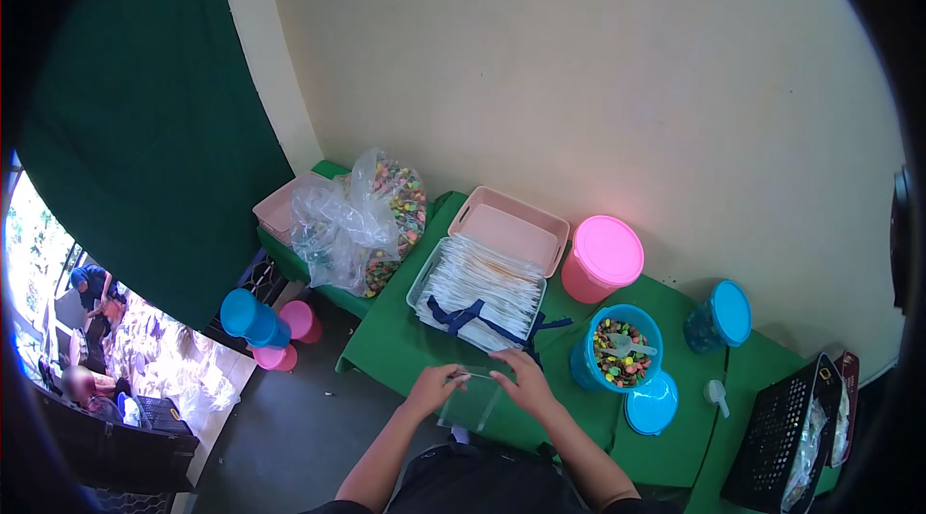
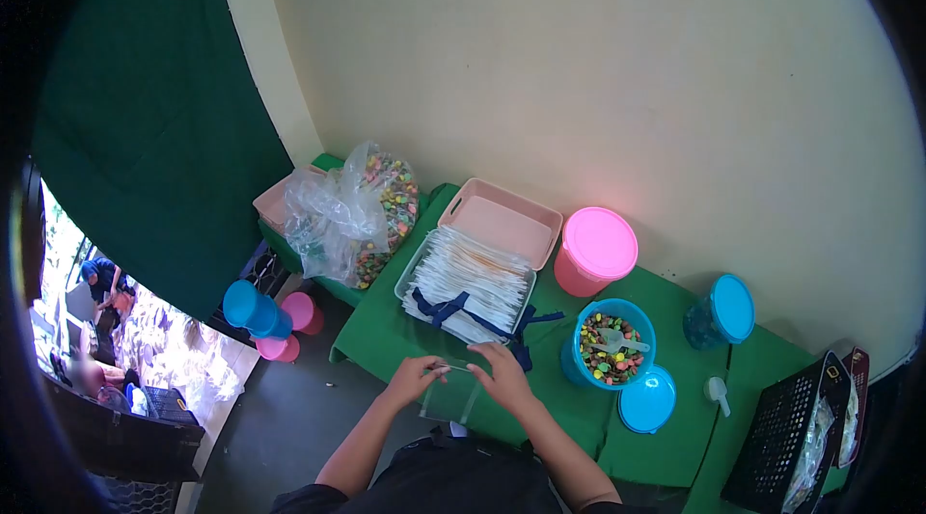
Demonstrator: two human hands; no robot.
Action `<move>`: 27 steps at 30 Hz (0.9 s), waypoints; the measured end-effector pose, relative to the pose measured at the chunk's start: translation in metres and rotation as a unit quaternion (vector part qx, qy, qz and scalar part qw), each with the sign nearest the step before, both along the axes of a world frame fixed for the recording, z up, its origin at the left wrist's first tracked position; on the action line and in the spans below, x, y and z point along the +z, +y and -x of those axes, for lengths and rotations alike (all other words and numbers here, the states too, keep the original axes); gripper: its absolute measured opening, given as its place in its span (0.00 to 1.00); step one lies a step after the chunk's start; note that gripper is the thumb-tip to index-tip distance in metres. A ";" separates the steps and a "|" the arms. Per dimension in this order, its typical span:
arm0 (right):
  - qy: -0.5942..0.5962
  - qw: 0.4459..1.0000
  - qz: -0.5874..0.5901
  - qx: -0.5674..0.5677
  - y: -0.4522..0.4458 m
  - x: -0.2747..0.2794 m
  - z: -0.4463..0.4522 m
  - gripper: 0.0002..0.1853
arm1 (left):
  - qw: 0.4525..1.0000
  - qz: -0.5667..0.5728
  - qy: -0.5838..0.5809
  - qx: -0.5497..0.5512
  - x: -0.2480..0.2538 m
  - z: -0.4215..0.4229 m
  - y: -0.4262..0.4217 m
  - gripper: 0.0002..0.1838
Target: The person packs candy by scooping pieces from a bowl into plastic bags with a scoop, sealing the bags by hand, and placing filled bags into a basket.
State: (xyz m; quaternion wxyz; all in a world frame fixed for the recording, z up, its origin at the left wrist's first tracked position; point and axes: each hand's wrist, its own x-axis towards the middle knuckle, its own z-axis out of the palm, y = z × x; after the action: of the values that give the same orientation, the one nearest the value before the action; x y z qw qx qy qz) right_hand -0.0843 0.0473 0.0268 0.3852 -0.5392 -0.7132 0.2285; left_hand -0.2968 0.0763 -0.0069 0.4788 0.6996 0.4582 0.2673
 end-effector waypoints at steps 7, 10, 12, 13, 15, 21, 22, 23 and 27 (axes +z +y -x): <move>0.044 0.972 0.231 0.029 -0.001 -0.019 -0.007 0.07 | 0.999 -0.011 0.049 -0.009 0.010 -0.009 0.000 0.15; 0.096 0.953 0.288 0.003 -0.005 -0.030 -0.018 0.07 | 0.995 -0.075 0.063 0.013 0.006 -0.007 -0.005 0.26; 0.145 0.936 0.320 -0.013 -0.008 -0.044 -0.022 0.07 | 0.987 -0.139 0.076 0.015 0.007 -0.007 -0.009 0.34; 0.193 0.916 0.350 -0.030 -0.012 -0.050 -0.023 0.06 | 0.983 -0.158 0.094 -0.005 0.010 -0.008 -0.013 0.42; 0.205 0.911 0.355 -0.042 -0.017 -0.057 -0.018 0.06 | 0.977 -0.179 0.111 -0.024 0.016 -0.013 -0.019 0.51; 0.256 0.901 0.345 -0.062 -0.025 -0.061 0.007 0.10 | 0.963 -0.232 0.111 -0.075 0.001 -0.030 -0.032 0.61; 0.261 0.901 0.342 -0.054 -0.024 -0.062 0.008 0.11 | 0.965 -0.234 0.090 -0.077 -0.004 -0.032 -0.031 0.60; 0.267 0.901 0.339 -0.045 -0.024 -0.063 0.009 0.11 | 0.966 -0.235 0.069 -0.078 -0.008 -0.032 -0.030 0.59; 0.308 0.887 0.343 -0.033 -0.022 -0.052 0.007 0.13 | 0.967 -0.235 0.043 -0.090 -0.006 -0.029 -0.026 0.54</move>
State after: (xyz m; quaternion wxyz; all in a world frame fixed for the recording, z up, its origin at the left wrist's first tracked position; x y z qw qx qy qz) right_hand -0.0916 0.0248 -0.0250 0.3839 -0.5633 -0.4176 0.6008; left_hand -0.2683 0.0502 -0.0132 0.3026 0.8417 0.3380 0.2929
